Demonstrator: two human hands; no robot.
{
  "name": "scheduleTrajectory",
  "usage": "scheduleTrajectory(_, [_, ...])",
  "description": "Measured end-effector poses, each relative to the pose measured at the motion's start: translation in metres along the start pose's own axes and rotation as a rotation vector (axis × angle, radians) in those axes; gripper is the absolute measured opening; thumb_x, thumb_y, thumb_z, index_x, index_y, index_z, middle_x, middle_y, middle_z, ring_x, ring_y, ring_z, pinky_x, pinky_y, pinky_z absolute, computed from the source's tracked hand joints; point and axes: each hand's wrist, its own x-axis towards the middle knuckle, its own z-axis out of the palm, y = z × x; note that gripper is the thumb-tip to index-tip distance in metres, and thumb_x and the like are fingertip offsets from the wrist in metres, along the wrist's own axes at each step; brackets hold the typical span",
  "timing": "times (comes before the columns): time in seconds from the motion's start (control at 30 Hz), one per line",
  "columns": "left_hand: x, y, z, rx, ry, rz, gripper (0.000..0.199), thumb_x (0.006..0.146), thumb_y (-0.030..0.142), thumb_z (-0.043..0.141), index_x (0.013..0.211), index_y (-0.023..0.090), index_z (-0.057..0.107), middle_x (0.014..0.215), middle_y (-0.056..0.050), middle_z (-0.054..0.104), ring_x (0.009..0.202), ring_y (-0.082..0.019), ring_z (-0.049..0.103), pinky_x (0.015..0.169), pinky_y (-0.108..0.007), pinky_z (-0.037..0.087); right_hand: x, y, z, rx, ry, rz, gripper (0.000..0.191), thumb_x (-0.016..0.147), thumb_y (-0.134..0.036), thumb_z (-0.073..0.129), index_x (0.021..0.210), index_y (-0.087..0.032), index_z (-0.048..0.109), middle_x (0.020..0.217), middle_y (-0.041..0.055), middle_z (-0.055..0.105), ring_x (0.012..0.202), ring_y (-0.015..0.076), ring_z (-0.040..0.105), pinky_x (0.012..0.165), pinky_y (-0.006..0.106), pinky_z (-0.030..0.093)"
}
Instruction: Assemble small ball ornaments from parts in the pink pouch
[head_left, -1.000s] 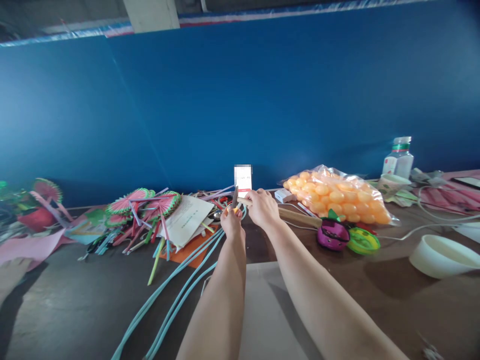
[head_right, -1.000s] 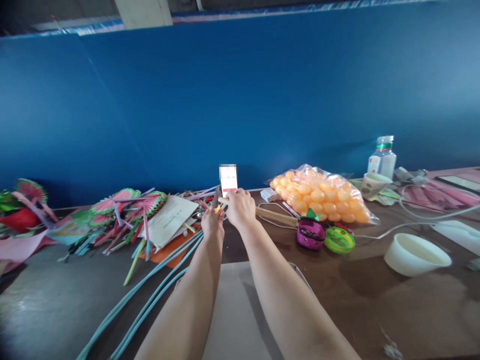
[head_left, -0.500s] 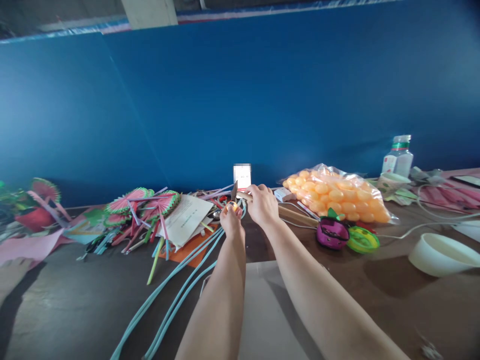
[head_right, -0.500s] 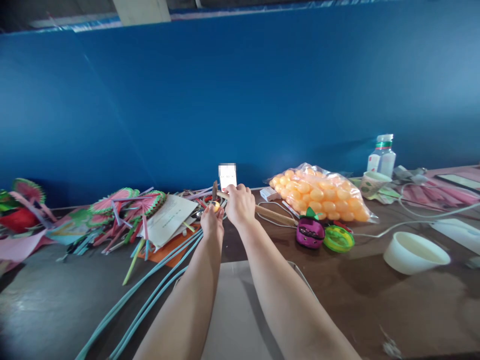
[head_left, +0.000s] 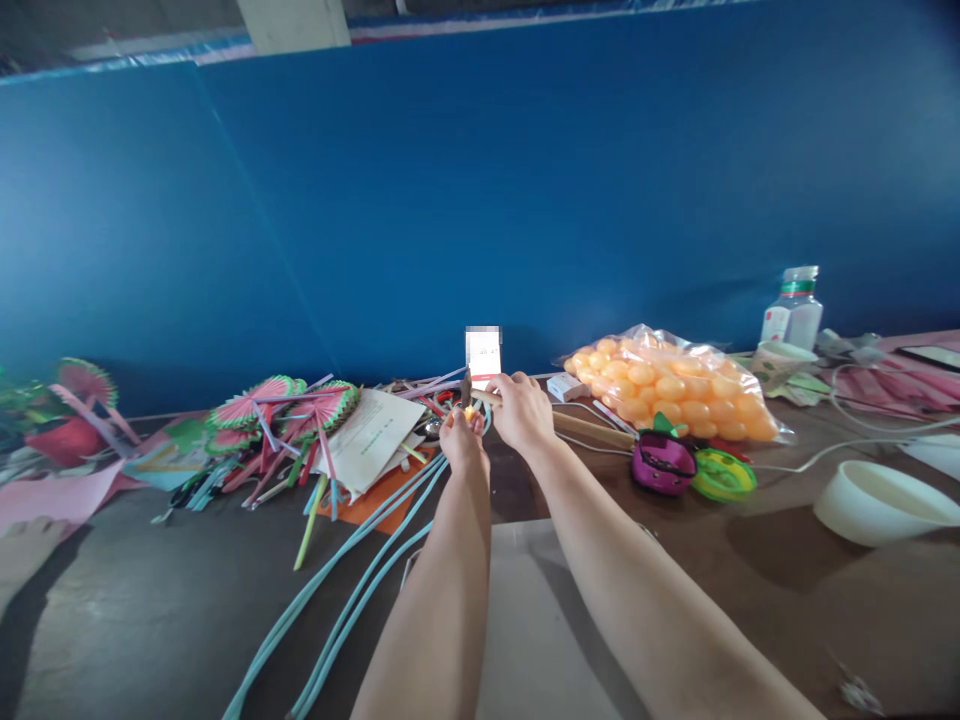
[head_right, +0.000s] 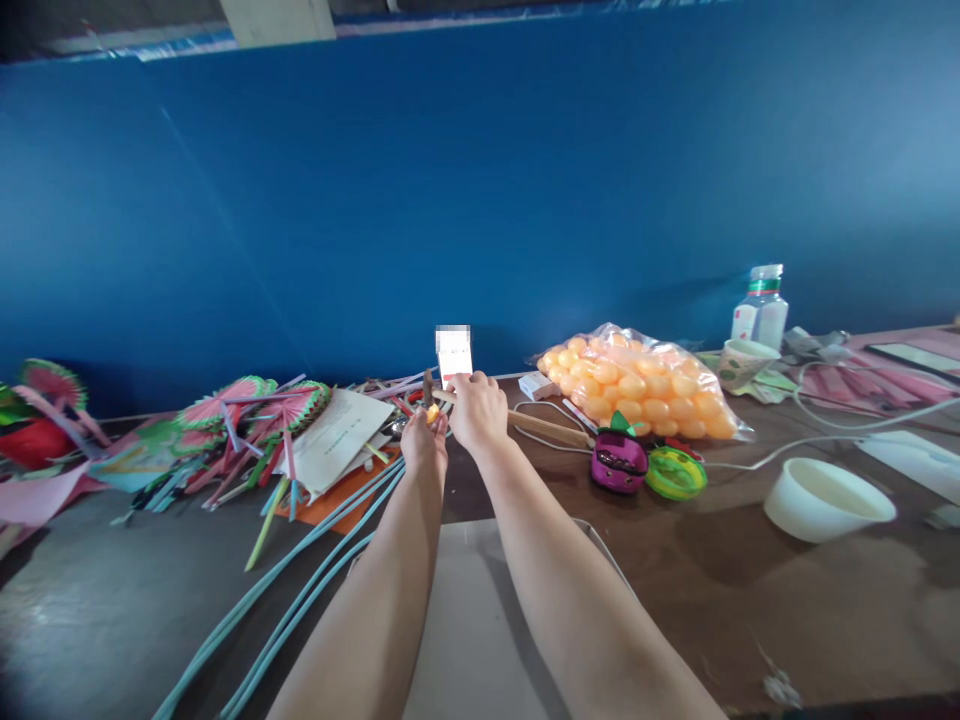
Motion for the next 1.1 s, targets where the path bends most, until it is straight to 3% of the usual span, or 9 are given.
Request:
scheduleTrajectory(0.13, [0.0005, -0.0005, -0.0002, 0.011, 0.009, 0.009, 0.007, 0.090, 0.020, 0.051, 0.089, 0.014, 0.055, 0.076, -0.005, 0.058, 0.063, -0.011, 0.062, 0.073, -0.027, 0.054, 0.0010, 0.0000, -0.0022, 0.000, 0.082, -0.009, 0.026, 0.089, -0.017, 0.049, 0.108, -0.028, 0.062, 0.103, 0.0084, 0.055, 0.097, 0.0242, 0.050, 0.076, 0.032, 0.037])
scheduleTrajectory(0.33, [-0.0042, 0.0025, 0.0017, 0.013, -0.005, 0.021, 0.006, 0.090, 0.017, 0.049, 0.091, 0.014, 0.054, 0.076, -0.004, 0.058, 0.062, -0.010, 0.062, 0.073, -0.026, 0.053, -0.0002, -0.0003, 0.0007, 0.000, 0.018, -0.023, 0.020, 0.088, -0.022, 0.053, 0.105, -0.026, 0.063, 0.102, 0.0087, 0.056, 0.096, 0.0247, 0.050, 0.076, 0.032, 0.037])
scheduleTrajectory(0.6, [-0.0023, 0.0004, 0.0004, 0.007, -0.017, 0.054, 0.008, 0.091, 0.018, 0.051, 0.097, 0.014, 0.053, 0.081, -0.006, 0.061, 0.066, -0.010, 0.064, 0.075, -0.026, 0.054, 0.0022, -0.0003, -0.0079, 0.018, 0.185, -0.046, 0.025, 0.085, -0.013, 0.051, 0.103, -0.025, 0.063, 0.101, 0.0080, 0.056, 0.094, 0.0240, 0.050, 0.078, 0.033, 0.038])
scheduleTrajectory(0.83, [-0.0043, 0.0027, 0.0013, 0.011, -0.010, 0.040, 0.008, 0.091, 0.017, 0.049, 0.095, 0.013, 0.055, 0.079, -0.005, 0.060, 0.063, -0.009, 0.062, 0.074, -0.025, 0.053, 0.0011, 0.0016, -0.0025, 0.008, 0.003, -0.064, 0.020, 0.088, -0.021, 0.052, 0.103, -0.026, 0.064, 0.101, 0.0079, 0.057, 0.096, 0.0243, 0.051, 0.080, 0.033, 0.038])
scheduleTrajectory(1.0, [-0.0039, 0.0026, 0.0011, 0.012, 0.001, 0.042, 0.011, 0.090, 0.019, 0.050, 0.099, 0.013, 0.055, 0.082, -0.006, 0.060, 0.068, -0.011, 0.064, 0.078, -0.029, 0.053, 0.0021, 0.0017, -0.0031, 0.006, 0.068, -0.045, 0.026, 0.087, -0.016, 0.051, 0.107, -0.026, 0.063, 0.103, 0.0083, 0.056, 0.096, 0.0236, 0.051, 0.079, 0.032, 0.038])
scheduleTrajectory(1.1, [-0.0032, 0.0015, 0.0000, 0.016, 0.004, 0.042, 0.010, 0.090, 0.018, 0.050, 0.096, 0.013, 0.055, 0.080, -0.005, 0.060, 0.066, -0.011, 0.064, 0.077, -0.029, 0.054, 0.0024, 0.0022, -0.0037, 0.013, 0.029, -0.048, 0.024, 0.087, -0.017, 0.051, 0.105, -0.026, 0.064, 0.102, 0.0081, 0.057, 0.095, 0.0237, 0.051, 0.078, 0.032, 0.038])
